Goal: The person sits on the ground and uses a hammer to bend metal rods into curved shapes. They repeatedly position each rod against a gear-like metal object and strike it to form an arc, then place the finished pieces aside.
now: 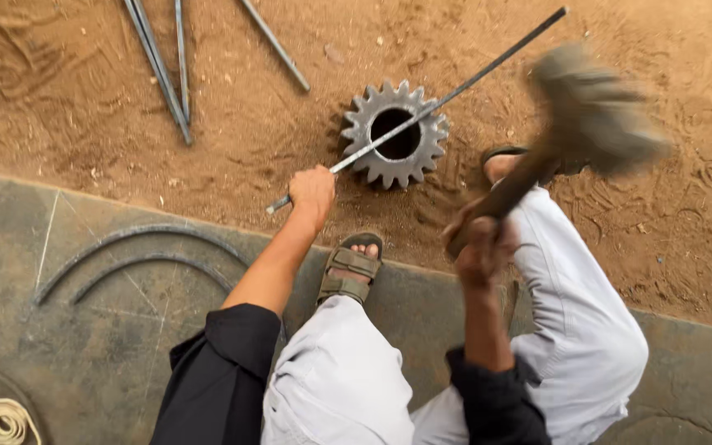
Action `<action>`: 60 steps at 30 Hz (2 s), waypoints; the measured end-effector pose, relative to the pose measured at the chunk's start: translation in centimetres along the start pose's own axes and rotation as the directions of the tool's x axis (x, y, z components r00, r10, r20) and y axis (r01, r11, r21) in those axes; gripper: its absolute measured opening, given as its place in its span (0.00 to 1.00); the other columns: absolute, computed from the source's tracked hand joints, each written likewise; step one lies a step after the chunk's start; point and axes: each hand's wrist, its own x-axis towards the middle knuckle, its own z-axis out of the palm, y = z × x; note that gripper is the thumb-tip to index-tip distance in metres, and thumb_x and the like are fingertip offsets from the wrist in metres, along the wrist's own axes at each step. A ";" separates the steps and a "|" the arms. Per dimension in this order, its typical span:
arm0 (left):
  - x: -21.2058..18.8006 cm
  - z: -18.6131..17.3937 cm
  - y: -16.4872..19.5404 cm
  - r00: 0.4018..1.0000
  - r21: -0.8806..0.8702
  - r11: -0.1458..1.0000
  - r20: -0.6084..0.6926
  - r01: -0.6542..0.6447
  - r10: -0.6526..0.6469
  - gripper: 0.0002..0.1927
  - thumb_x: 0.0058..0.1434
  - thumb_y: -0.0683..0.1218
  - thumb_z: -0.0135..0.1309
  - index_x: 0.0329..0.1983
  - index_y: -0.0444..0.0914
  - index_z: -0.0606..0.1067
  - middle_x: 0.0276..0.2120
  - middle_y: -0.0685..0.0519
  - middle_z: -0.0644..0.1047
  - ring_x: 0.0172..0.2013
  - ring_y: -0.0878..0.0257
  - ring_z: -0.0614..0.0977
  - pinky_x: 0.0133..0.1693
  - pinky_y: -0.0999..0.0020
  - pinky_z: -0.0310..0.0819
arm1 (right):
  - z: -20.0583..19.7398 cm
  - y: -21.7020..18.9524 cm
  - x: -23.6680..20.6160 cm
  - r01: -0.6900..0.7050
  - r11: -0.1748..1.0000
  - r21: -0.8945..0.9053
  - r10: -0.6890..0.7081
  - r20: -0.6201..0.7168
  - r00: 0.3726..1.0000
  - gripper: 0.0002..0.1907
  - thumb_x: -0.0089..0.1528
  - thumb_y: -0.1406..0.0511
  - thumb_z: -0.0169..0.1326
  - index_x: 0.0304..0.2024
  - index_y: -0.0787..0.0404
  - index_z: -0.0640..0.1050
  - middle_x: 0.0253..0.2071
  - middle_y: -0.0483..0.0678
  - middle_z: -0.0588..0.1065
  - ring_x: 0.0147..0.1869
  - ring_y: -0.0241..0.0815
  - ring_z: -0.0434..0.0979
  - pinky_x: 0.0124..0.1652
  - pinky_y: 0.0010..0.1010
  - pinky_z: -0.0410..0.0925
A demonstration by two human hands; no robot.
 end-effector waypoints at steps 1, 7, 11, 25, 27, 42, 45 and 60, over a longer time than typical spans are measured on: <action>0.1 -0.1 0.0 1.000 -0.005 1.000 0.017 -0.002 0.002 0.10 0.70 0.44 0.49 0.43 0.38 0.81 0.40 0.43 0.84 0.42 0.49 0.87 0.39 0.56 0.83 | 0.2 -0.3 1.9 0.167 0.982 0.090 -0.169 0.020 0.985 0.25 0.72 0.48 0.53 0.52 0.63 0.72 0.41 0.48 0.75 0.36 0.38 0.77 0.34 0.28 0.75; 0.5 0.3 0.3 0.996 -0.018 0.999 0.083 0.042 -0.040 0.10 0.69 0.45 0.49 0.45 0.34 0.77 0.38 0.41 0.83 0.38 0.48 0.87 0.35 0.56 0.83 | 3.3 8.1 4.7 0.009 0.997 -0.079 0.000 0.103 0.995 0.23 0.70 0.47 0.52 0.50 0.59 0.70 0.33 0.45 0.76 0.31 0.38 0.76 0.29 0.33 0.74; 0.1 0.6 0.3 1.000 0.044 0.999 0.023 -0.011 0.010 0.09 0.68 0.45 0.51 0.43 0.36 0.78 0.37 0.44 0.84 0.39 0.51 0.87 0.36 0.58 0.83 | 2.4 11.7 -0.2 -0.581 0.487 -0.652 0.687 -0.124 0.716 0.29 0.67 0.41 0.50 0.47 0.59 0.73 0.22 0.42 0.69 0.20 0.34 0.69 0.20 0.32 0.63; -1.2 1.0 -2.7 0.994 0.107 0.993 0.094 0.043 -0.053 0.11 0.67 0.47 0.52 0.46 0.38 0.81 0.40 0.46 0.84 0.40 0.52 0.87 0.36 0.60 0.83 | 0.6 8.3 7.1 0.231 0.971 -0.067 -0.226 0.078 0.971 0.24 0.71 0.45 0.54 0.45 0.60 0.73 0.28 0.46 0.73 0.30 0.38 0.77 0.31 0.32 0.72; -1.3 1.3 -2.7 0.995 0.132 0.991 0.101 0.006 -0.019 0.10 0.67 0.45 0.52 0.45 0.39 0.82 0.40 0.48 0.84 0.41 0.52 0.87 0.36 0.60 0.83 | 1.4 11.8 4.3 -0.067 0.862 -0.503 0.136 0.102 0.985 0.25 0.71 0.45 0.55 0.43 0.61 0.74 0.26 0.47 0.72 0.30 0.41 0.76 0.30 0.32 0.69; -2.9 -0.2 -4.8 0.974 0.389 0.920 0.222 -0.046 -0.045 0.07 0.68 0.47 0.56 0.45 0.42 0.82 0.36 0.57 0.85 0.38 0.66 0.87 0.32 0.70 0.80 | 0.5 1.8 6.9 0.310 0.949 -0.062 -0.308 0.038 0.950 0.16 0.75 0.55 0.51 0.47 0.63 0.70 0.31 0.48 0.74 0.29 0.36 0.77 0.30 0.31 0.75; -3.7 -1.5 -4.9 0.974 0.412 0.906 0.226 -0.100 0.004 0.08 0.68 0.47 0.56 0.44 0.45 0.84 0.38 0.56 0.85 0.40 0.63 0.87 0.32 0.68 0.80 | 0.9 5.4 6.5 0.323 0.943 -0.077 -0.316 0.092 0.944 0.13 0.76 0.58 0.51 0.48 0.63 0.70 0.37 0.50 0.76 0.37 0.39 0.81 0.37 0.34 0.80; -5.7 -2.6 -5.9 0.975 0.485 0.867 0.224 -0.114 0.002 0.09 0.68 0.50 0.54 0.44 0.43 0.82 0.35 0.56 0.86 0.36 0.65 0.87 0.29 0.66 0.78 | -1.1 14.3 -1.7 -0.389 0.360 -0.848 0.648 -0.073 0.758 0.32 0.61 0.40 0.52 0.45 0.61 0.76 0.33 0.58 0.79 0.38 0.53 0.82 0.38 0.49 0.73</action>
